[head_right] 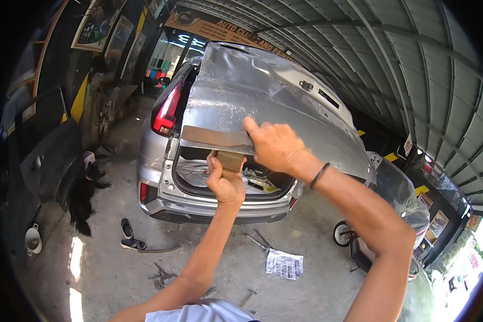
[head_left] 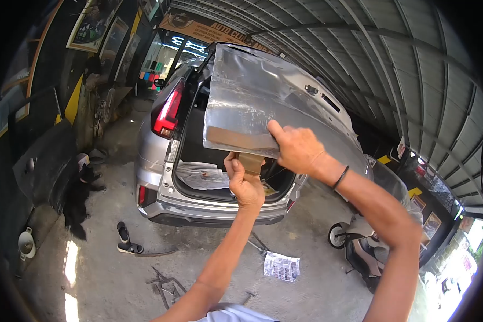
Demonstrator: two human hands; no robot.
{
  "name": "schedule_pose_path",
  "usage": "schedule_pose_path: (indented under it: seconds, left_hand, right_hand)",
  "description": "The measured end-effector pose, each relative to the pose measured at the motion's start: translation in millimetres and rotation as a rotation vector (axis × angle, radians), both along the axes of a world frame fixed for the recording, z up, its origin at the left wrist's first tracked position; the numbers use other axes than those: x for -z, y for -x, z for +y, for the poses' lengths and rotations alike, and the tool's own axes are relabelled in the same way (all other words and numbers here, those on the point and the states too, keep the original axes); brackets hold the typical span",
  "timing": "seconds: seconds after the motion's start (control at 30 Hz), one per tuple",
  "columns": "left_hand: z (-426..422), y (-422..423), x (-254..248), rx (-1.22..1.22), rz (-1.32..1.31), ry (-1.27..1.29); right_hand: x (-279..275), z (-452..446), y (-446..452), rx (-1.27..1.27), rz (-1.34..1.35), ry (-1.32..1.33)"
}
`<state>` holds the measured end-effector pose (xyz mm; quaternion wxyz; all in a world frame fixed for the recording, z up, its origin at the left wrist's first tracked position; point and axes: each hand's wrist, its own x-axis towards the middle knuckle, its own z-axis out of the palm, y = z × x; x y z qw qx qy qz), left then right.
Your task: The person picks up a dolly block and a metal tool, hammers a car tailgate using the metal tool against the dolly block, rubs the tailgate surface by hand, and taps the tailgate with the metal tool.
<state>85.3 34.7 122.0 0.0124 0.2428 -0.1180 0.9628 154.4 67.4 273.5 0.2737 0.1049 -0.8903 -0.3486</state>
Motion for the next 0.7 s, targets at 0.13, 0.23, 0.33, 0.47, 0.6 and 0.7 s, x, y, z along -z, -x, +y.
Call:
schedule_pose_path:
  seconds: [0.13, 0.23, 0.33, 0.47, 0.6, 0.7]
  left_hand:
    - [6.2, 8.1, 6.6, -0.021, 0.092, 0.012]
    - [5.9, 3.9, -1.4, -0.004, 0.104, -0.026]
    - [6.7, 4.4, 1.2, -0.018, 0.054, 0.02]
    - [10.7, 1.0, -1.5, 0.025, 0.072, -0.022]
    - [12.2, 2.3, 0.0, -0.047, 0.09, -0.004]
    - [15.2, 6.4, -1.0, -0.071, 0.056, -0.026]
  right_hand:
    - [-29.2, -15.3, -14.6, -0.09, 0.116, 0.134]
    - [-12.4, -4.8, 2.3, -0.278, 0.238, 0.297]
    - [-21.6, 1.3, -1.4, 0.052, 0.033, -0.116]
    - [-51.8, -6.3, 6.0, -0.231, 0.327, 0.259]
    - [-18.1, 11.7, 7.5, 0.006, 0.025, 0.056]
    - [-55.7, -4.0, -10.4, -0.033, 0.106, -0.126]
